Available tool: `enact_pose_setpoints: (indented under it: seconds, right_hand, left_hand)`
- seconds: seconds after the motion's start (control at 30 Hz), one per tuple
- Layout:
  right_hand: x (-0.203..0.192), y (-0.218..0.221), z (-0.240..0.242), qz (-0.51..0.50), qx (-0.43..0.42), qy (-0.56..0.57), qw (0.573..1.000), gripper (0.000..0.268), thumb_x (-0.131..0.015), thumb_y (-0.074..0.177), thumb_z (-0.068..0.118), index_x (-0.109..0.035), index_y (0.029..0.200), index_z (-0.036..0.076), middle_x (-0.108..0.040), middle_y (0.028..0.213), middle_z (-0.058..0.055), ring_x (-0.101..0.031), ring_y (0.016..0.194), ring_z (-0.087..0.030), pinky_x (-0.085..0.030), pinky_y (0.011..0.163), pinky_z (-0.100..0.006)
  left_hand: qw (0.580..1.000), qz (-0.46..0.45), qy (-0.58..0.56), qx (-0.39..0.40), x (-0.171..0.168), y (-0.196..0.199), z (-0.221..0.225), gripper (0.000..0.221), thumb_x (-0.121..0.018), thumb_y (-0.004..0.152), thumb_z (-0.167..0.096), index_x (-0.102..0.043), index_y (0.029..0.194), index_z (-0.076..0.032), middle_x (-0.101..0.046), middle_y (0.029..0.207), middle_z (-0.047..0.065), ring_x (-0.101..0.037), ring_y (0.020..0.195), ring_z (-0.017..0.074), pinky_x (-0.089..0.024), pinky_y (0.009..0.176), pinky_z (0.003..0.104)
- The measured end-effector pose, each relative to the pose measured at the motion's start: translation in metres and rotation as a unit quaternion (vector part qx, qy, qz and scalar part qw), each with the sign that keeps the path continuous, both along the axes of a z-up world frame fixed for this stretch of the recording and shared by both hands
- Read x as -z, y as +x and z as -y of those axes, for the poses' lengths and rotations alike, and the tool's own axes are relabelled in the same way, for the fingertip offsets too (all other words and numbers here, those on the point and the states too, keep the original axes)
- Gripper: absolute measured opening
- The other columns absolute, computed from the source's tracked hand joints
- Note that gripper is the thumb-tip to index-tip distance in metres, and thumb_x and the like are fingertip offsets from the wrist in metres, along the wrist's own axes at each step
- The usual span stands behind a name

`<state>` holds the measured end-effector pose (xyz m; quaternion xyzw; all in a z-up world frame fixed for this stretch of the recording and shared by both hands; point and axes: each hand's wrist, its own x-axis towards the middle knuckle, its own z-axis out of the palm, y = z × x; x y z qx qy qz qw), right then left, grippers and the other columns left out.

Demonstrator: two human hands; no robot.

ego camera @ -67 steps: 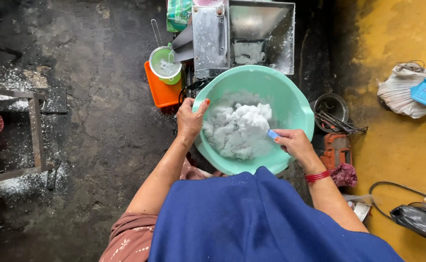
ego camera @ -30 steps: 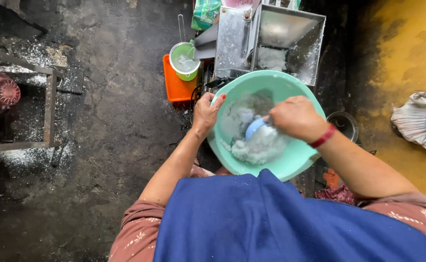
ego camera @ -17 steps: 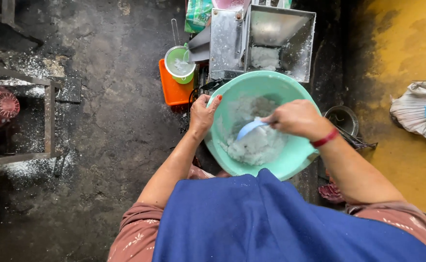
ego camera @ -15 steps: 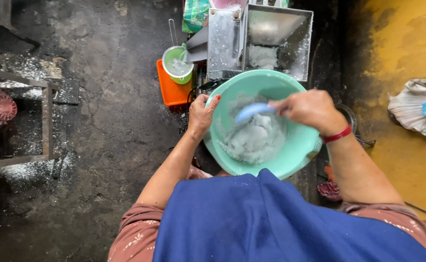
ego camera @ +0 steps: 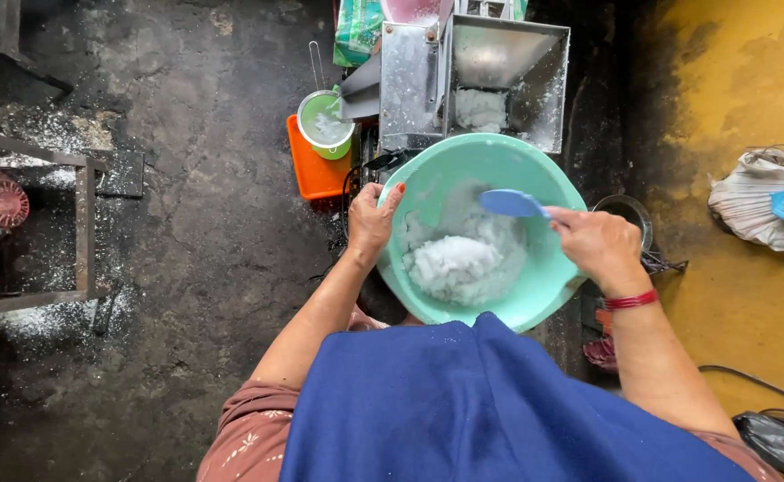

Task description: Mixing shredded coconut with water in a bowl and transferring the mixture into a processing machine using a scoop.

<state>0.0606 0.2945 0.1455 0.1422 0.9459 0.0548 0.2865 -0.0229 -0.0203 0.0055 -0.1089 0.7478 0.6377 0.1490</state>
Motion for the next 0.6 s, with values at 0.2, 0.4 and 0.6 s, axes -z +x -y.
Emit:
enact_pose_setpoints:
  seconds: [0.2,0.4,0.6]
  right_hand:
    - [0.080,0.023,0.019,-0.005,0.010,-0.062,0.998,0.034,-0.048,0.097,0.046,-0.074,0.119,0.043,-0.075,0.107,0.000,-0.071,0.102,-0.027,-0.055,0.089,-0.036]
    - [0.117,0.035,0.030,-0.076,0.145,-0.400,0.902,0.035,-0.062,0.091,0.033,-0.074,0.122,0.021,-0.075,0.116,-0.007,-0.066,0.104,-0.022,-0.054,0.092,-0.041]
    - [0.079,0.035,0.015,-0.056,0.190,-0.381,0.903,0.036,-0.062,0.093,0.037,-0.072,0.126,0.027,-0.069,0.129,0.000,-0.064,0.120,-0.025,-0.049,0.099,-0.042]
  left_hand:
    - [1.000,-0.017,-0.021,-0.001,0.000,0.002,-0.002,0.049,-0.075,0.090,-0.052,-0.069,0.092,-0.003,-0.064,0.066,0.015,-0.063,0.064,0.0263,-0.052,0.067,0.042]
    - [0.999,-0.030,-0.036,-0.012,0.000,0.000,0.003,0.046,-0.077,0.088,-0.051,-0.070,0.088,-0.006,-0.062,0.064,0.014,-0.062,0.064,0.0254,-0.052,0.069,0.040]
    - [0.999,-0.032,-0.026,-0.030,-0.003,0.006,0.002,0.046,-0.077,0.089,-0.052,-0.069,0.087,-0.006,-0.061,0.063,0.011,-0.060,0.064,0.0223,-0.051,0.068,0.038]
